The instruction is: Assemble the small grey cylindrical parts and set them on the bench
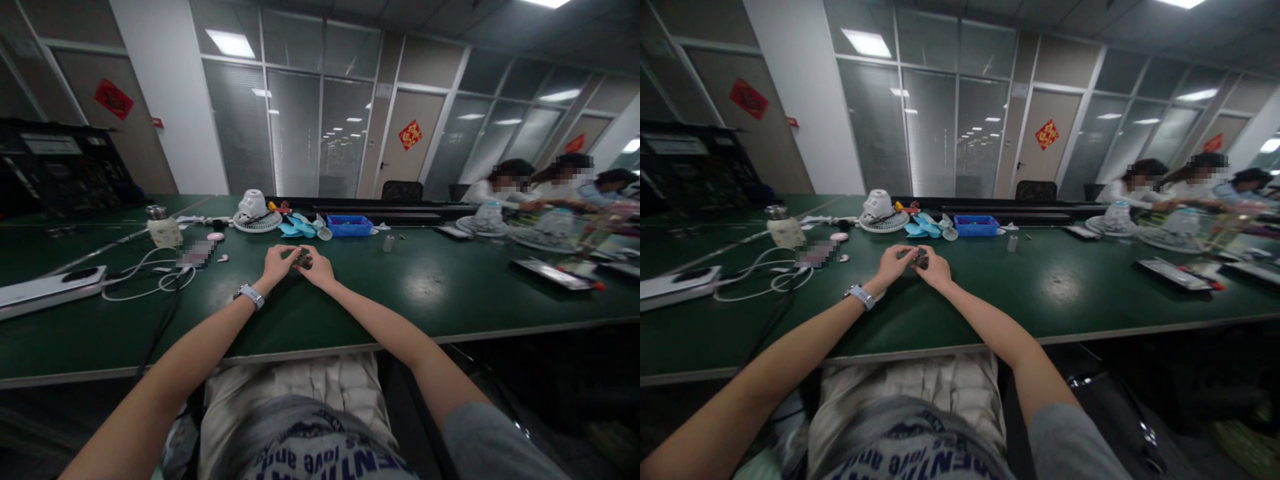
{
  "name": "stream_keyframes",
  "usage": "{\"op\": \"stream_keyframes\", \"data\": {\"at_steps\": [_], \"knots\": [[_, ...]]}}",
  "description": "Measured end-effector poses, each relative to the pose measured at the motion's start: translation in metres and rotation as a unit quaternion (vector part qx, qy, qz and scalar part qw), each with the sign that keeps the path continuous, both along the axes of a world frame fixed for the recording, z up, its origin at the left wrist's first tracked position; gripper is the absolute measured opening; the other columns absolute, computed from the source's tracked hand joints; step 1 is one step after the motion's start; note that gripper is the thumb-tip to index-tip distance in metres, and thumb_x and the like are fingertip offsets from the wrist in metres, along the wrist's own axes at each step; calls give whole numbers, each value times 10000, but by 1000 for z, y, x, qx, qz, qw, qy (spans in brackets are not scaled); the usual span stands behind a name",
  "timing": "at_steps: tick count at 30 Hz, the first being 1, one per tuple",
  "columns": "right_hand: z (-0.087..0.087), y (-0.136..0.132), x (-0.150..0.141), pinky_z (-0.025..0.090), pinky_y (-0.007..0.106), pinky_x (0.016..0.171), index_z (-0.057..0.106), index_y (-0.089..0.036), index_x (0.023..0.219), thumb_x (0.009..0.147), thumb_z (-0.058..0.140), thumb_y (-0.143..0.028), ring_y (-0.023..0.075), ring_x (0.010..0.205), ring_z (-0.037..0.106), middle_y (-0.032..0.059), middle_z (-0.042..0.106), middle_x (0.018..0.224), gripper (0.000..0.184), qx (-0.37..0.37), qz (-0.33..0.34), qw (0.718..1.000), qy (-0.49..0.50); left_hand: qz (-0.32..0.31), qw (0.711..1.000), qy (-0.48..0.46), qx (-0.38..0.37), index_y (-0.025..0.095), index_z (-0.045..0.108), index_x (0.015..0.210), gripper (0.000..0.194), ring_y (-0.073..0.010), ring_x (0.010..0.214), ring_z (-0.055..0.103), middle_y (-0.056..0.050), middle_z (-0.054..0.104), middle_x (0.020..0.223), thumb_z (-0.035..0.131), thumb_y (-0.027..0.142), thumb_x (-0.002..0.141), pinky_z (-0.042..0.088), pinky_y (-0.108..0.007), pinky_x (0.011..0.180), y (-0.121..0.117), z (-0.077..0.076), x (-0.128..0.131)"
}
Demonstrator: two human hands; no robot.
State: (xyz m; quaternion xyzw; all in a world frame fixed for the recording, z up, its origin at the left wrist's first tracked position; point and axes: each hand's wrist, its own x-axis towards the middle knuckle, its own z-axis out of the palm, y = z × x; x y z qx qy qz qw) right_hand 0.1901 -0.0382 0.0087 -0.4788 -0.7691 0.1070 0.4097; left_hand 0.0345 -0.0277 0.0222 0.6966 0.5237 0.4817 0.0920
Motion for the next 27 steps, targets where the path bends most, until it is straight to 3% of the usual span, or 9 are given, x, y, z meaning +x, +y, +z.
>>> {"op": "stream_keyframes", "data": {"at_steps": [3,8,12,14,17,19,22,24,27], "knots": [[1,-1,1,528,338,818,446,-280,1340,773,712,-377,200,895,680,19,694,1064,634,1,-5,1000,-4,17,999,-26,-16,194,755,982,333,-216,928,630,-73,725,999,599,444,827,466,-309,850,6,-6,-10],[-1,-4,-1,519,336,827,437,-301,1343,777,708,-401,201,915,672,15,686,1089,635,-4,-3,1000,-6,26,992,49,-115,260,777,883,238,-268,953,625,-63,744,886,672,437,764,436,-360,893,10,-17,-23],[5,1,6,511,337,816,429,-321,1346,792,693,-402,208,919,668,12,688,1083,619,10,-25,1000,-13,44,988,89,-119,299,779,818,215,-316,1031,567,-73,741,866,724,466,695,399,-416,931,6,-21,-23],[13,7,26,504,332,804,420,-312,1348,809,672,-396,209,905,668,15,693,1065,600,20,-74,997,-7,37,986,112,-119,308,781,838,229,-316,1036,552,-77,740,906,700,483,715,387,-425,940,5,-22,-22],[27,15,78,475,351,846,406,-269,1353,850,620,-368,226,953,655,50,684,1094,555,45,-212,976,-7,30,981,144,-128,323,781,890,257,-306,1021,543,-79,733,985,647,501,762,379,-432,943,6,-22,-22],[33,19,121,438,385,899,411,-225,1342,861,602,-320,254,1018,634,95,666,1135,527,44,-323,945,-26,30,978,156,-135,329,778,914,278,-307,1027,534,-79,727,1021,626,517,776,379,-435,937,7,-23,-23],[33,19,174,410,409,919,398,-181,1335,858,594,-247,274,1077,609,144,638,1172,520,-16,-461,887,-23,30,977,160,-136,323,776,942,311,-312,1057,519,-74,728,1026,619,534,775,373,-429,944,9,-24,-25],[28,18,194,406,414,921,391,-170,1329,860,585,-224,274,1093,602,156,624,1185,511,-56,-509,859,-5,26,977,160,-135,316,775,951,327,-314,1072,517,-68,730,1026,617,541,774,360,-429,962,10,-25,-25],[18,19,205,407,412,916,396,-159,1317,869,572,-229,274,1090,602,166,611,1187,487,-84,-531,843,10,21,977,164,-133,310,775,956,350,-321,1087,520,-62,728,1036,608,560,776,346,-433,979,10,-25,-26]]}}
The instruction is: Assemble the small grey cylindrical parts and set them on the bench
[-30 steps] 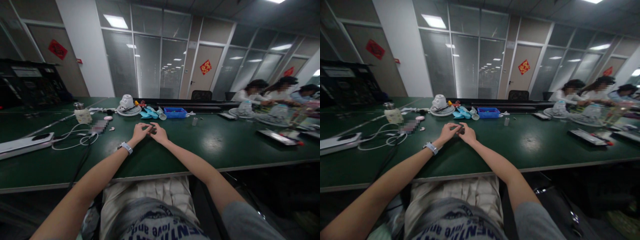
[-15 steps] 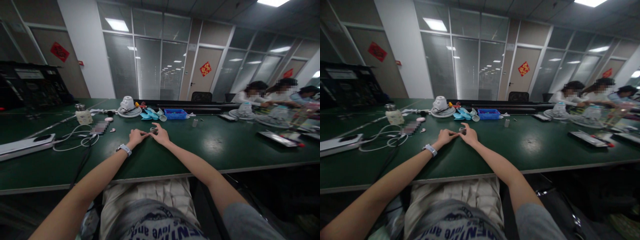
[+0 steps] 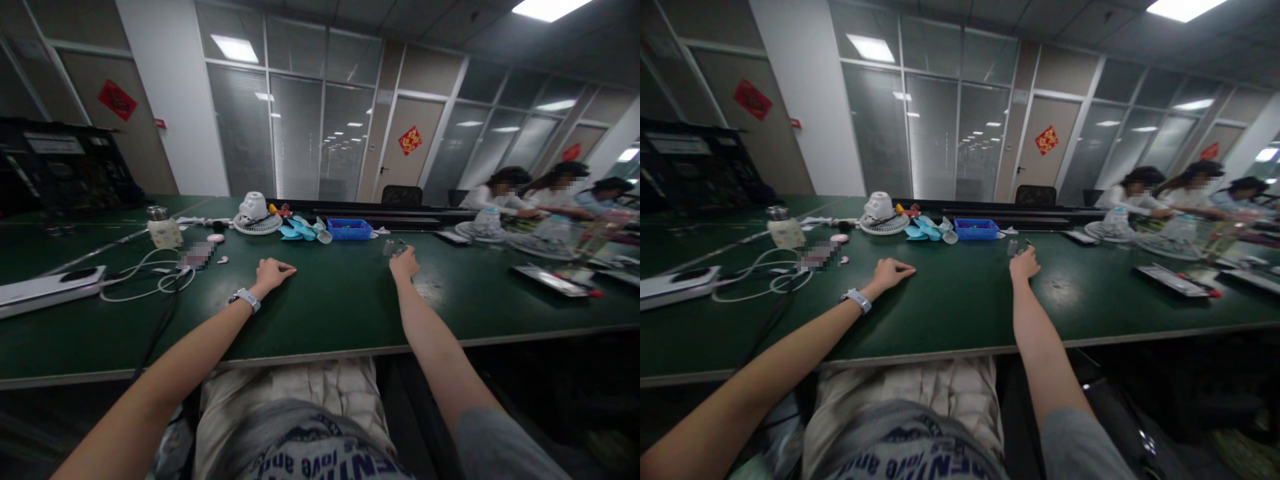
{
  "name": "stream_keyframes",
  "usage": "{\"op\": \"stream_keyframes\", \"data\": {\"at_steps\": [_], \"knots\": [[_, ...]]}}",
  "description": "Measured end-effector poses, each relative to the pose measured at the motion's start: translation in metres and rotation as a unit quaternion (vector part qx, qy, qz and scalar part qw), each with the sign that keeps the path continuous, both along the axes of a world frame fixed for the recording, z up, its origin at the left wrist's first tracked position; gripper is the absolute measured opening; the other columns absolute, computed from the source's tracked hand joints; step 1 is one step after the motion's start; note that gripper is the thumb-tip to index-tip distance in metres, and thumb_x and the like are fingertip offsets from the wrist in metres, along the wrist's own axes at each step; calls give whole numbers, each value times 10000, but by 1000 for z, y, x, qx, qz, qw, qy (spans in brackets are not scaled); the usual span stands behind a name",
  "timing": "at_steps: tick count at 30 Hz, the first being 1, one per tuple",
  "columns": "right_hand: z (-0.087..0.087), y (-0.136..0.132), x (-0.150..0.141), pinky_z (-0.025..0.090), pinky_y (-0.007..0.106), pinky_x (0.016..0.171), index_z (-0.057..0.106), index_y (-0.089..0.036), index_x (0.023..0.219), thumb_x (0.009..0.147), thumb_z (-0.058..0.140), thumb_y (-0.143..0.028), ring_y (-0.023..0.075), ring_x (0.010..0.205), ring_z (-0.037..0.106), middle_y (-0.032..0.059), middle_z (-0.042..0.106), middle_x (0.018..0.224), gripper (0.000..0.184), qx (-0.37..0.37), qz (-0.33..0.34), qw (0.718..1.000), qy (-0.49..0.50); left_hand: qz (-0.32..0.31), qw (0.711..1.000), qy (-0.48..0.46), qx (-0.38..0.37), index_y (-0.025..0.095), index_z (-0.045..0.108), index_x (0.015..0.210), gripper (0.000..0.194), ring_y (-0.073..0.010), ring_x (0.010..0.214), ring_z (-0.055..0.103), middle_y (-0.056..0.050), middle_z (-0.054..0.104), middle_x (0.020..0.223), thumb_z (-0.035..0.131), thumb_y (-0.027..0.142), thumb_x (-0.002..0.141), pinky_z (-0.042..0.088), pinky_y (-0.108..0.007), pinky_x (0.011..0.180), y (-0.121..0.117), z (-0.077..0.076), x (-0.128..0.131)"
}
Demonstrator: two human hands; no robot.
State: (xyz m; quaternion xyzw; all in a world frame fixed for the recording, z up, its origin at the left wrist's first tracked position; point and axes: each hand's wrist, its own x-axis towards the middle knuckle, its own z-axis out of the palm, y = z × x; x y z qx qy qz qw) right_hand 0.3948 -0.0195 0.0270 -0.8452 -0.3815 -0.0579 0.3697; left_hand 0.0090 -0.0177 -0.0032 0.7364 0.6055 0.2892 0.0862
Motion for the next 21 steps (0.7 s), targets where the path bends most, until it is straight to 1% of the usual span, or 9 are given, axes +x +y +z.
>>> {"op": "stream_keyframes", "data": {"at_steps": [4,7,9,11,13,15,17,18,21], "knots": [[-3,4,-4,357,448,975,370,-135,1353,837,601,-213,287,1118,574,196,571,1230,570,10,-11,1000,-17,17,1000,-17,8,279,747,1048,469,-324,1080,538,-84,718,1052,519,616,814,365,-430,963,0,2,2],[6,4,-25,243,499,1071,332,-104,1405,816,628,-211,314,1254,458,243,436,1390,668,78,-4,993,-91,67,995,-76,19,198,689,1151,579,-299,1046,572,-122,700,1075,363,602,895,403,-395,918,2,4,4],[13,-1,-55,217,492,1100,365,-120,1413,853,588,-225,300,1313,396,216,399,1443,612,117,101,977,-150,99,988,-116,25,147,656,1169,598,-286,1034,587,-144,688,1090,324,576,917,422,-372,891,4,5,4],[15,-7,-98,257,454,1103,447,-152,1383,907,515,-251,261,1316,408,163,460,1421,491,121,279,934,-186,120,983,-134,30,121,640,1156,587,-286,1026,596,-158,683,1089,335,563,919,429,-369,881,4,6,5],[9,-13,-145,316,407,1091,527,-176,1337,934,478,-289,232,1305,438,124,487,1416,421,96,454,864,-195,125,982,-139,35,113,636,1132,567,-286,1010,605,-163,685,1075,348,553,919,430,-370,880,4,5,4],[-3,-18,-185,341,387,1089,549,-208,1333,941,463,-277,212,1308,450,87,471,1442,406,57,577,789,-201,124,982,-139,43,116,637,1108,543,-279,998,614,-159,689,1062,356,540,922,431,-366,883,3,5,4],[-14,-20,-211,355,359,1088,570,-203,1319,943,443,-221,193,1303,465,73,510,1411,397,22,643,740,-198,121,981,-141,49,124,638,1090,518,-271,996,619,-152,694,1050,362,530,923,432,-358,883,3,4,4],[-18,-20,-217,367,342,1080,591,-196,1298,937,438,-186,187,1289,482,69,549,1372,392,8,656,729,-194,121,981,-141,50,129,637,1083,508,-268,993,622,-149,695,1046,366,527,923,434,-355,880,3,4,4],[-23,-18,-218,425,301,1021,664,-211,1210,893,448,-89,183,1187,574,46,655,1232,403,-12,649,740,-179,116,983,-138,43,134,633,1068,492,-265,974,627,-148,695,1037,378,527,917,442,-354,863,3,4,5]]}}
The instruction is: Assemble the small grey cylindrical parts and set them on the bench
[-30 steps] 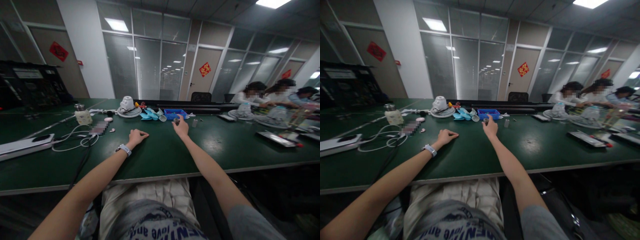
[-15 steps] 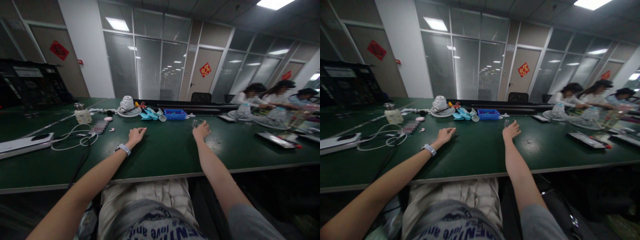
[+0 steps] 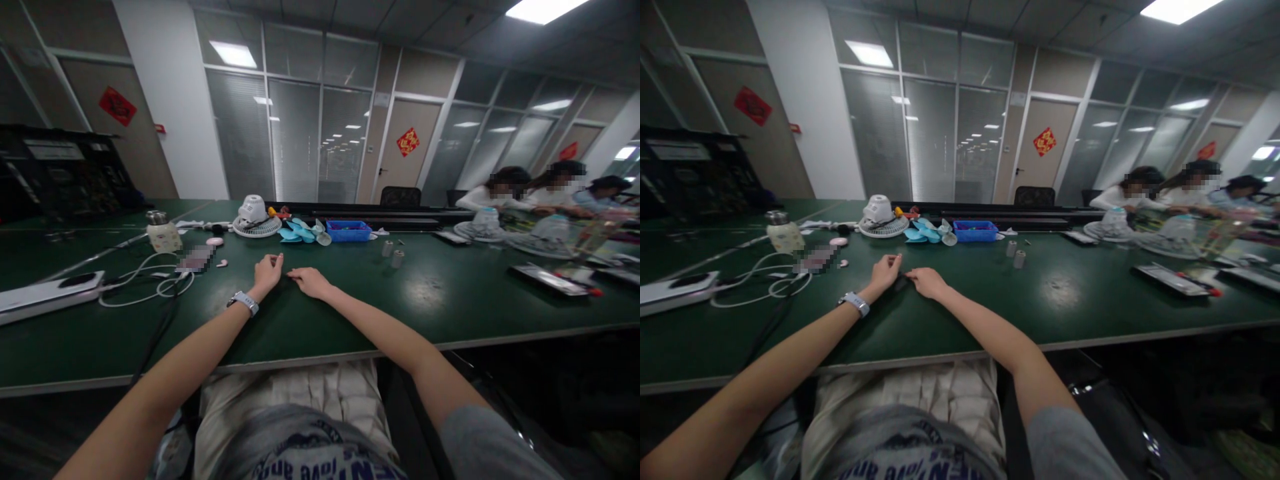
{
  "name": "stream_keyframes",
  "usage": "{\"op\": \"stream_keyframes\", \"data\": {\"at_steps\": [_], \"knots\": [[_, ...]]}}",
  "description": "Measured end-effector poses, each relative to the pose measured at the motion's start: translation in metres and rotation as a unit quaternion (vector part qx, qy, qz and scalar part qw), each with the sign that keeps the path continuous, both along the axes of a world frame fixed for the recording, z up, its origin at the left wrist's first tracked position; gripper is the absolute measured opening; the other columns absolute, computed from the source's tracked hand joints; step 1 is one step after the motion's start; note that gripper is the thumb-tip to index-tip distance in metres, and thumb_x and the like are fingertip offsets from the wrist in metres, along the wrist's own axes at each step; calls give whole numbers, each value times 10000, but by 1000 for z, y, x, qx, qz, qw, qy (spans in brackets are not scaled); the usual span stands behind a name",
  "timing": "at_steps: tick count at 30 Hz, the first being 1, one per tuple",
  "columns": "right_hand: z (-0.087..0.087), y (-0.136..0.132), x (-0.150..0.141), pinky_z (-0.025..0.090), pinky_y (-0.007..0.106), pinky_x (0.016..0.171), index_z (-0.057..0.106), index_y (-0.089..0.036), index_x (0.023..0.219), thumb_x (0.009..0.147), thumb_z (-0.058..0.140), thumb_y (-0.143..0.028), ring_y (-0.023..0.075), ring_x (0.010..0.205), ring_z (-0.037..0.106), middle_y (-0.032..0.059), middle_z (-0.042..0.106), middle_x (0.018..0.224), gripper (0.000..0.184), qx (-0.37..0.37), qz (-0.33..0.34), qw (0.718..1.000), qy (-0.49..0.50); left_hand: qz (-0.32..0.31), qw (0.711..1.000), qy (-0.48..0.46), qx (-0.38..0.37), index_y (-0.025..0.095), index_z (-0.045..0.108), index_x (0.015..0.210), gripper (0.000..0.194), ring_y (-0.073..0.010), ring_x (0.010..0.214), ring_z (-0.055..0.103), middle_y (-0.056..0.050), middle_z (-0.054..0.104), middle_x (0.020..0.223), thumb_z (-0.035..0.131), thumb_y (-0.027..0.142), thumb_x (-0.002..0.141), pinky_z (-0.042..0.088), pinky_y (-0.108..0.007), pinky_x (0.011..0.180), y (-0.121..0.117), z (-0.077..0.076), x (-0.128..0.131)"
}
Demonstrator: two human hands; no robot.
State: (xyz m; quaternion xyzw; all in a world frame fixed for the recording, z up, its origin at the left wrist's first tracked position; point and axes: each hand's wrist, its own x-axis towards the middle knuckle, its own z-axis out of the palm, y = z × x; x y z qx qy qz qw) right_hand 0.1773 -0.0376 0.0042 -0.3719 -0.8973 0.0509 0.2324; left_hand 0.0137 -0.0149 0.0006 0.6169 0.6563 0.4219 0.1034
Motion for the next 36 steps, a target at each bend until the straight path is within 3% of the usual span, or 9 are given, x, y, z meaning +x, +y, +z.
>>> {"op": "stream_keyframes", "data": {"at_steps": [4,8,12,15,17,26,36], "knots": [[10,5,24,470,274,941,707,-258,1139,842,466,-32,176,1026,650,11,704,1127,445,13,-59,998,-3,-3,1000,3,-7,137,624,1079,494,-267,966,621,-150,688,1049,375,531,916,446,-363,853,2,-1,-1],[29,18,82,459,288,940,712,-225,1131,835,433,-19,188,1016,642,41,700,1132,456,83,-177,980,30,-1,1000,7,-11,128,621,1092,504,-275,976,615,-155,686,1048,373,530,916,446,-368,857,3,-2,-2],[46,28,168,428,327,966,691,-167,1153,873,385,-70,212,1044,621,95,684,1156,426,174,-371,902,135,-11,1000,9,-15,139,620,1088,506,-272,974,616,-153,683,1053,375,543,909,448,-367,858,3,-2,-2],[49,28,218,454,338,900,668,-153,1183,856,431,-90,239,991,638,126,700,1095,408,152,-486,843,174,-13,1000,7,-22,146,621,1084,505,-271,980,615,-149,681,1057,381,552,903,451,-365,853,3,-2,-2],[48,27,235,463,330,866,658,-161,1195,840,456,-80,242,969,647,124,711,1053,416,128,-521,824,180,-14,1000,8,-25,150,619,1088,505,-269,982,614,-147,680,1059,381,555,902,451,-362,852,3,-1,-2],[39,30,240,451,294,840,661,-177,1173,838,434,-47,220,958,649,115,711,1030,425,106,-537,824,150,-19,999,15,-30,150,618,1096,508,-271,988,615,-150,677,1062,382,556,902,455,-366,852,1,0,-1],[44,27,243,454,293,843,650,-172,1189,795,477,-12,221,965,650,107,719,1007,459,86,-550,819,139,-24,999,18,-27,143,626,1092,489,-269,985,618,-152,679,1063,398,534,907,455,-360,846,-1,1,0]]}}
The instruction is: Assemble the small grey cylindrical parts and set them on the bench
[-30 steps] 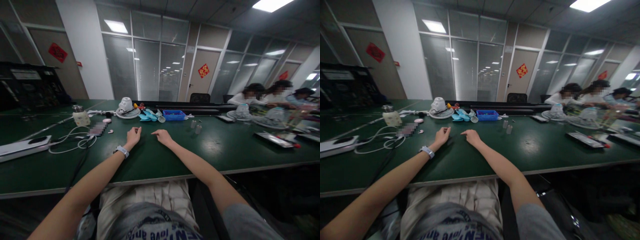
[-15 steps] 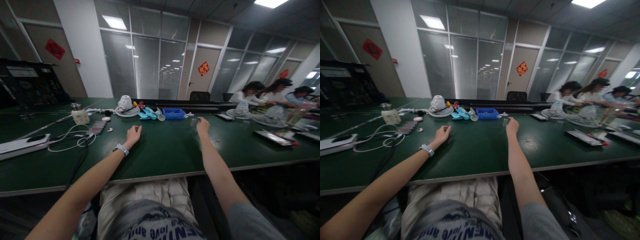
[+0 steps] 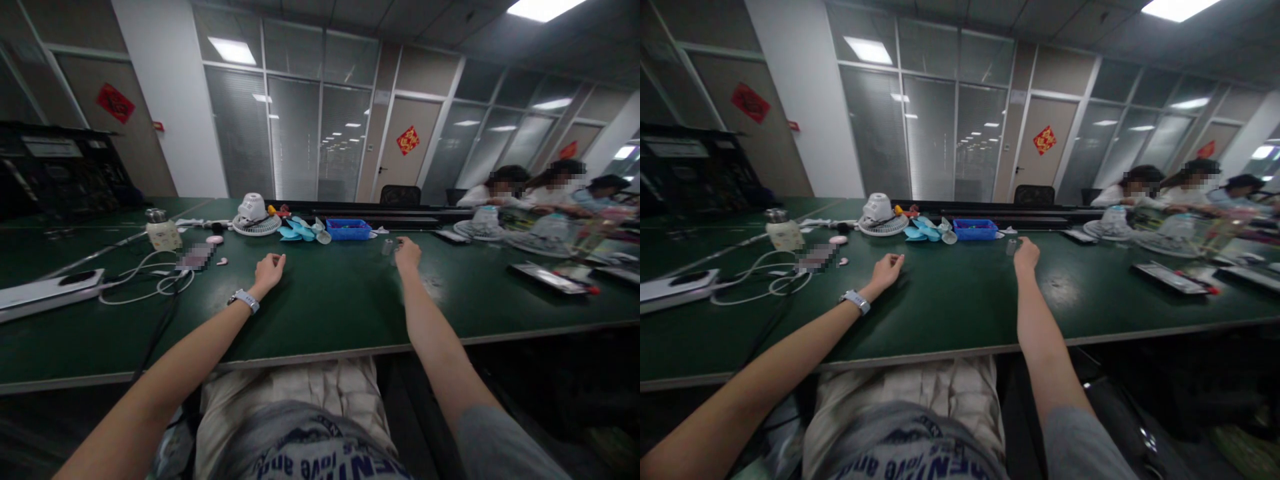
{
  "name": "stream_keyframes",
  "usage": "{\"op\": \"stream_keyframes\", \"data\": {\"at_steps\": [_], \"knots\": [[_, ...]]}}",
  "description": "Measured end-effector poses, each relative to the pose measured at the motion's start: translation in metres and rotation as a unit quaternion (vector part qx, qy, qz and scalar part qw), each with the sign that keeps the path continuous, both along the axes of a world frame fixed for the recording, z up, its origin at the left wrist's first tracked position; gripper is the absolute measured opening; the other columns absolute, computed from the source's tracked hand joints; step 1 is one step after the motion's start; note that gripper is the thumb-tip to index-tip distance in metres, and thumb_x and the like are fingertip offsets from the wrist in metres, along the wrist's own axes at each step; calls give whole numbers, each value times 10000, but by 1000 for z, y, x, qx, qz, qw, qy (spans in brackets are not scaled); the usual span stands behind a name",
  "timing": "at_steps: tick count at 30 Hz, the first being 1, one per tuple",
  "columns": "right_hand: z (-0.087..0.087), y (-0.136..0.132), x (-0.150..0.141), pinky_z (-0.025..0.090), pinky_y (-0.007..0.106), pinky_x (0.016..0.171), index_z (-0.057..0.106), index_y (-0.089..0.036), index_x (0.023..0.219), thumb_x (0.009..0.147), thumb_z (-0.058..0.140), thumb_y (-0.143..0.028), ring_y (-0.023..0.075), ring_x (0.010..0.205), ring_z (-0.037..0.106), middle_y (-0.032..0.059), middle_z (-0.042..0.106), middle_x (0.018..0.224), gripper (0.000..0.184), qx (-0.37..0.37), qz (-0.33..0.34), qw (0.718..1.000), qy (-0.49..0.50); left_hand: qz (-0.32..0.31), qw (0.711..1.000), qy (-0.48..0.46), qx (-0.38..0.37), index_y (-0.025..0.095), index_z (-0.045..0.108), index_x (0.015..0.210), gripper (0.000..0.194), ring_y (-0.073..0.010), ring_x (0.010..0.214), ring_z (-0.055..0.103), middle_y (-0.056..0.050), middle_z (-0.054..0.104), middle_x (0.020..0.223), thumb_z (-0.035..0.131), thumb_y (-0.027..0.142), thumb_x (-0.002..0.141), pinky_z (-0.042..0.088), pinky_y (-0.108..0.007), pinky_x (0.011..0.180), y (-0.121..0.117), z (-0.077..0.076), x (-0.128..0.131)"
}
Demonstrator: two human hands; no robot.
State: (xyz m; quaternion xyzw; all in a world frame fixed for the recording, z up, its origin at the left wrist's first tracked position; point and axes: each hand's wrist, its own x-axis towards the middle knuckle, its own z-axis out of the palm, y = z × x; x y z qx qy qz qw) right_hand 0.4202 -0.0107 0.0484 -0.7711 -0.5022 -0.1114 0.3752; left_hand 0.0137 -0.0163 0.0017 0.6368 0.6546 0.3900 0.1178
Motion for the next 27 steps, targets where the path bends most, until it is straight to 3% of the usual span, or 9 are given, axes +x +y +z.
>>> {"op": "stream_keyframes", "data": {"at_steps": [15,27], "knots": [[-9,7,4,438,295,849,677,-180,1145,819,465,-69,219,963,622,121,671,1082,404,24,23,999,-40,-10,1000,6,-13,156,624,1094,481,-266,987,617,-141,677,1073,413,541,897,455,-357,851,2,0,-2],[-7,2,2,450,291,832,674,-194,1127,857,525,-115,205,941,651,100,724,998,318,34,7,999,12,-10,1000,9,-15,159,624,1088,469,-265,990,620,-141,679,1071,420,535,896,458,-356,843,-1,2,0]]}}
